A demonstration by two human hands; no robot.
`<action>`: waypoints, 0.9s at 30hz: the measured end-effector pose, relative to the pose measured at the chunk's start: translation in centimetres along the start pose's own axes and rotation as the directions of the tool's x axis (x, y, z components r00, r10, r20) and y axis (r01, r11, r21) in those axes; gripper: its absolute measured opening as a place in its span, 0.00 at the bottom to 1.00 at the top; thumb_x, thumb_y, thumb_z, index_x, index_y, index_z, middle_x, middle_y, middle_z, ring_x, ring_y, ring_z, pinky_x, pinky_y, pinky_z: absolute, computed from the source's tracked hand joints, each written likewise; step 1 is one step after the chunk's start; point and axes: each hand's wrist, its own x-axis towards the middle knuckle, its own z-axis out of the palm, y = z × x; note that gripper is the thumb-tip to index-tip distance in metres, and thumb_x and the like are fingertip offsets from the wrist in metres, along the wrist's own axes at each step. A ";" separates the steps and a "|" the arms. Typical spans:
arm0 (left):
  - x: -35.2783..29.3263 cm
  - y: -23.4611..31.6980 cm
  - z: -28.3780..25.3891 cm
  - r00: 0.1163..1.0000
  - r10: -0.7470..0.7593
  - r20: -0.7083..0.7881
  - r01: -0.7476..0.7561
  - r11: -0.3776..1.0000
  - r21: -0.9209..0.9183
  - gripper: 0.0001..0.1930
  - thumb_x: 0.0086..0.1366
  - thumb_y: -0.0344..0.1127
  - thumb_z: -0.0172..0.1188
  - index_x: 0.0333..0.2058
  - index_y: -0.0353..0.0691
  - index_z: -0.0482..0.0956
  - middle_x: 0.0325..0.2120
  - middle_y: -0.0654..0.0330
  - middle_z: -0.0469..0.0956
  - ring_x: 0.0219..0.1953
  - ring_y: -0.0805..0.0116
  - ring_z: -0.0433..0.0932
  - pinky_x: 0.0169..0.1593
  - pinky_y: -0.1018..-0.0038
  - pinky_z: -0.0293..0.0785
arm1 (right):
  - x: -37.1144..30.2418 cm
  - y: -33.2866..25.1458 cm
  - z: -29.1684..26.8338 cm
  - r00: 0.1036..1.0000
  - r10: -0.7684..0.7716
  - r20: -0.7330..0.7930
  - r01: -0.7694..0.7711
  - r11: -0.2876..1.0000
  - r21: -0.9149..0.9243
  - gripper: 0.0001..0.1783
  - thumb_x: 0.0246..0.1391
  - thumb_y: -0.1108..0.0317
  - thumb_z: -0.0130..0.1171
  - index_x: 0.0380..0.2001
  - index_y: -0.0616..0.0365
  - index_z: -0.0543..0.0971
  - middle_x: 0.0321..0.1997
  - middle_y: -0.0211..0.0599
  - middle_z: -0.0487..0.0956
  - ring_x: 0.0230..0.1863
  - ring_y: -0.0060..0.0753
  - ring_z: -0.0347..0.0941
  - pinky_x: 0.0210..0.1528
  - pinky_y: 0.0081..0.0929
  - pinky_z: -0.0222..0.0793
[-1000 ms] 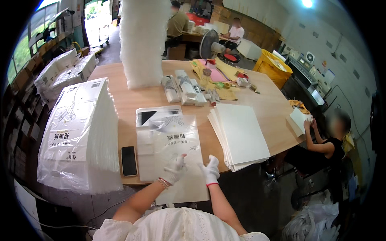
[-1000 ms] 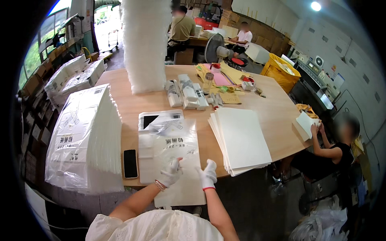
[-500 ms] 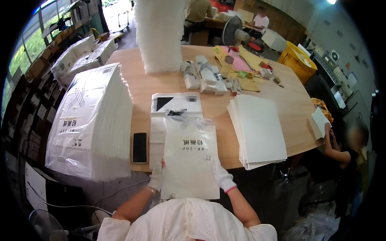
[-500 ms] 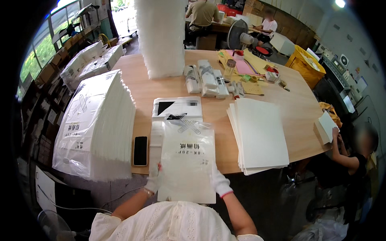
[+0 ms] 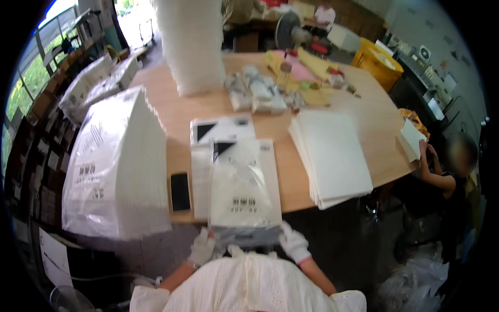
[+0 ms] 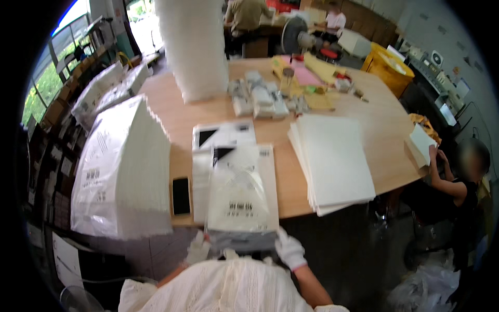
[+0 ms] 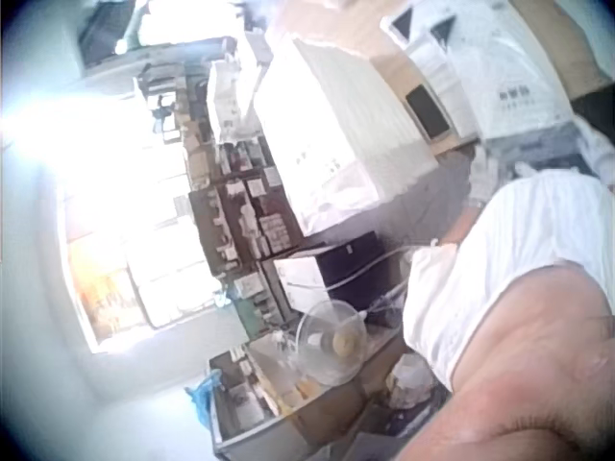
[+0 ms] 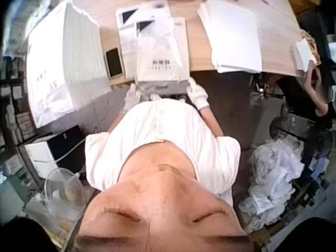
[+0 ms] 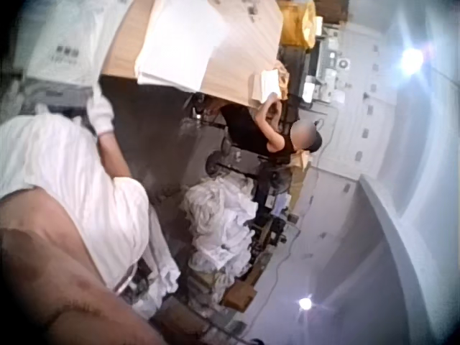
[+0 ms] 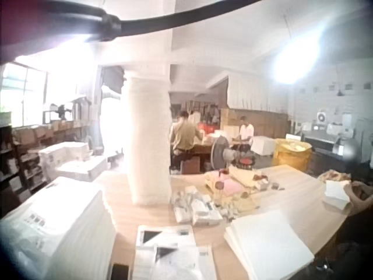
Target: The person repeatedly picks up white paper sheets from a stack, places them into clear plastic packaging, and sets the packages on the table. The process is repeated continuously throughout the clip.
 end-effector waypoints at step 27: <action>1.5 -8.5 -35.1 0.452 -0.273 -0.849 -0.734 0.427 -0.528 0.07 0.66 0.35 0.45 0.36 0.41 0.70 0.32 0.68 0.68 0.39 0.74 0.67 0.49 0.78 0.62 | 6.1 -38.9 2.8 0.490 -0.814 0.310 -0.073 0.316 0.946 0.15 0.59 0.58 0.50 0.39 0.59 0.73 0.23 0.26 0.71 0.27 0.19 0.69 0.30 0.22 0.68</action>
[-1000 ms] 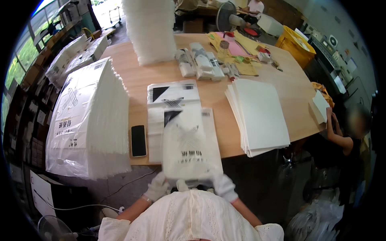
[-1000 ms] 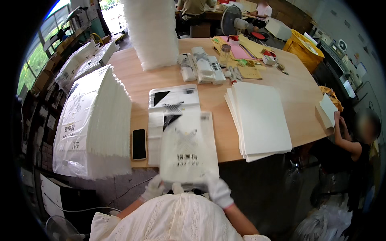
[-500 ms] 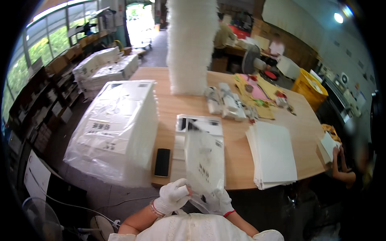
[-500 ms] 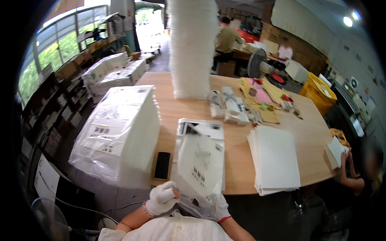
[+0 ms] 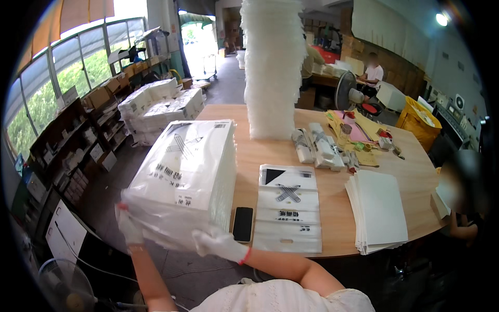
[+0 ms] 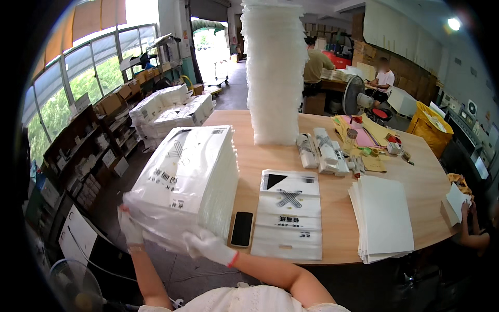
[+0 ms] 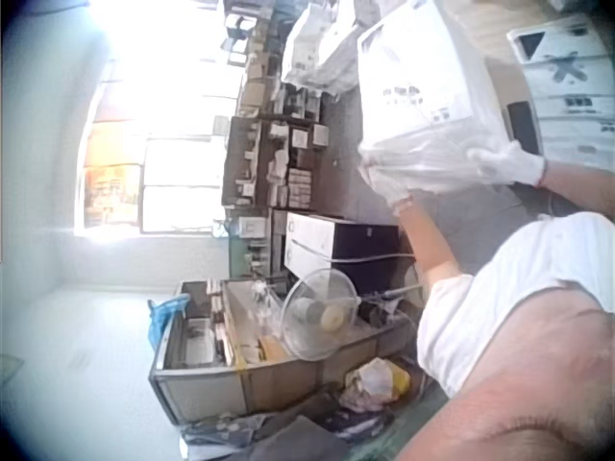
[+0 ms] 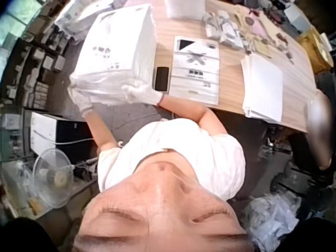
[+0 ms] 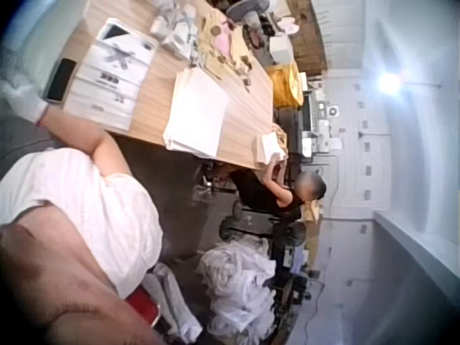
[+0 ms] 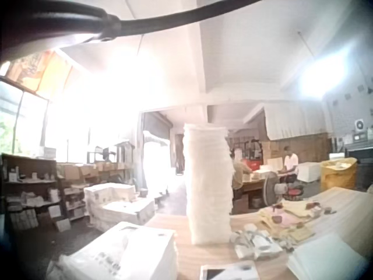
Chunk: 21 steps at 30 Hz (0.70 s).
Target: The person repeatedly picks up white paper sheets from a stack, places them into clear plastic packaging, and sets the packages on the table. The process is repeated continuously throughout the clip.
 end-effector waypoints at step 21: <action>-27.7 -29.1 15.8 0.030 -0.525 0.850 -0.659 0.630 0.412 0.11 0.53 0.43 0.54 0.30 0.44 0.79 0.31 0.56 0.74 0.40 0.52 0.69 0.45 0.60 0.66 | -32.0 13.4 -14.2 0.275 0.305 -0.912 -0.218 0.943 0.250 0.20 0.58 0.61 0.49 0.50 0.61 0.69 0.36 0.38 0.76 0.30 0.27 0.75 0.34 0.25 0.73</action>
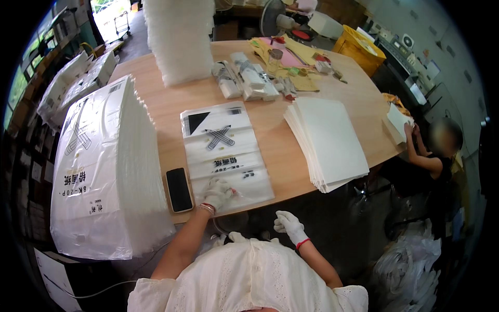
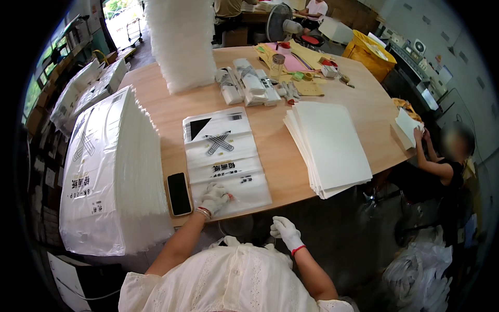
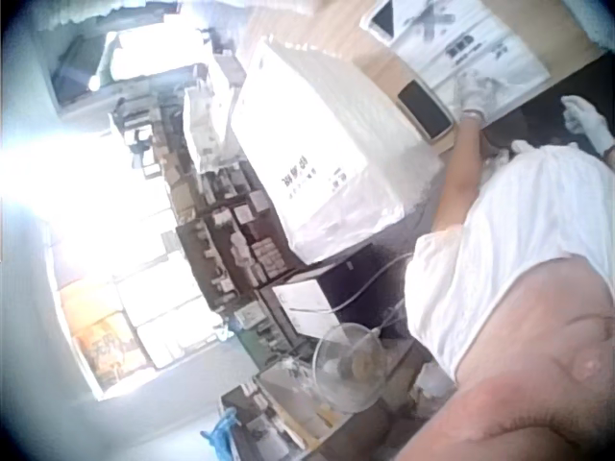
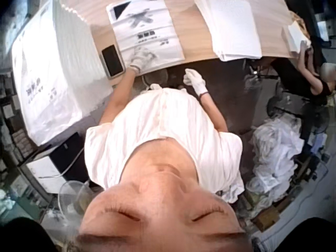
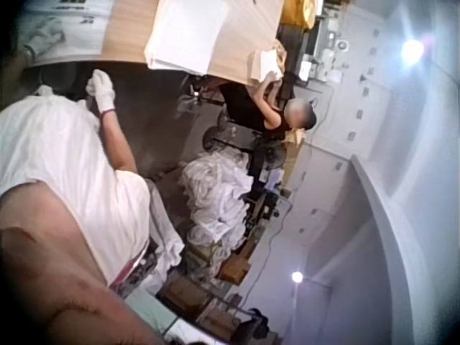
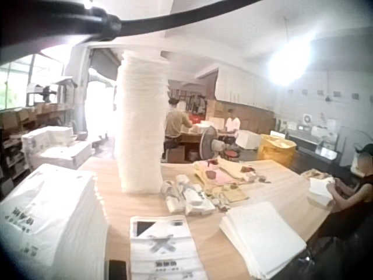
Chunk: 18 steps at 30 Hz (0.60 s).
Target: The person repeatedly picks up white paper sheets from a stack, places them into clear plastic packaging, and sets the packages on the table. The process is repeated continuously throughout the clip.
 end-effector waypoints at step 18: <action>7.0 -1.9 -5.2 0.951 -0.307 0.029 0.153 0.388 -0.909 0.05 0.63 0.35 0.52 0.32 0.40 0.72 0.22 0.69 0.71 0.21 0.79 0.67 0.27 0.80 0.67 | 6.3 -10.6 9.8 0.346 -0.924 0.166 0.742 0.161 -0.651 0.10 0.43 0.68 0.58 0.32 0.57 0.78 0.44 0.46 0.73 0.45 0.52 0.67 0.48 0.40 0.63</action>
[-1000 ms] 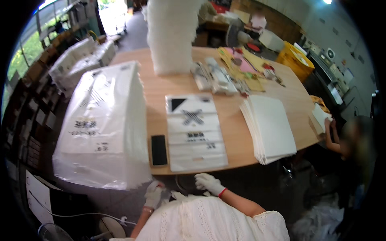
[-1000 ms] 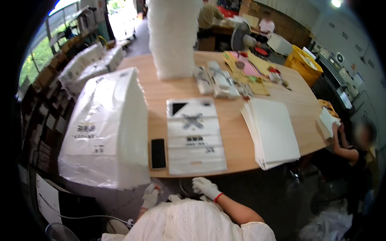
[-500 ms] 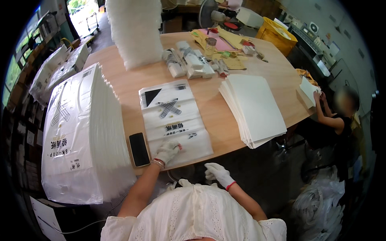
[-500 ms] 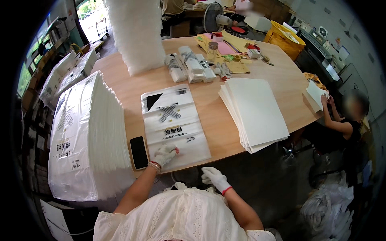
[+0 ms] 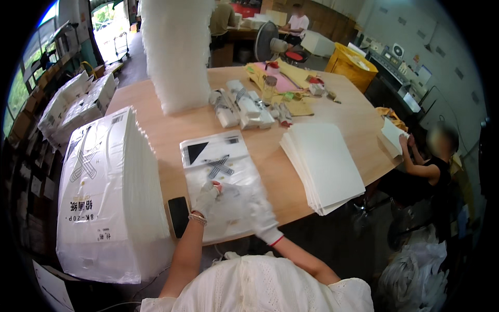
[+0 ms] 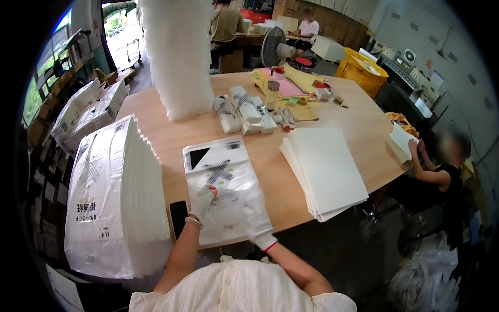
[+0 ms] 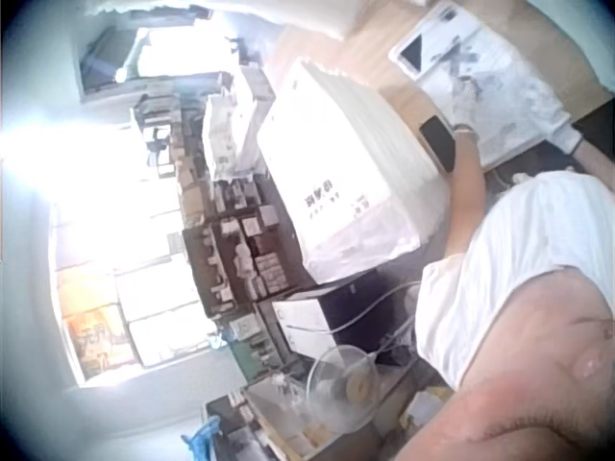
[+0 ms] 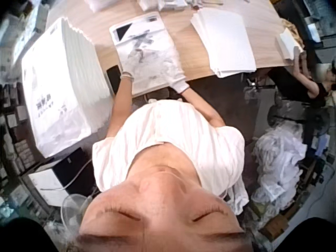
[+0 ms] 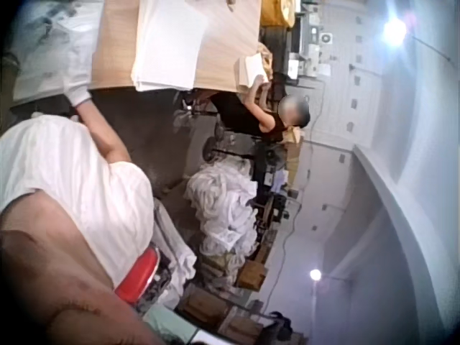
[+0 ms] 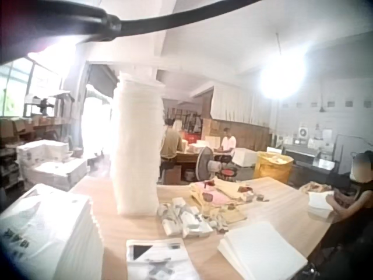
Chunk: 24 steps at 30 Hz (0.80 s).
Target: The person repeatedly picks up white paper sheets from a stack, places them into clear plastic packaging, and sets the packages on the table. The process is repeated continuously throughout the clip.
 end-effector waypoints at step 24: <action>-15.1 6.6 13.0 0.899 0.396 0.184 -0.424 0.893 0.148 0.11 0.59 0.19 0.49 0.41 0.33 0.70 0.32 0.62 0.75 0.34 0.77 0.73 0.40 0.83 0.69 | -0.3 15.6 -24.1 0.946 0.244 0.212 -0.178 0.940 -0.290 0.33 0.45 0.53 0.60 0.51 0.57 0.64 0.38 0.40 0.78 0.41 0.47 0.73 0.42 0.38 0.69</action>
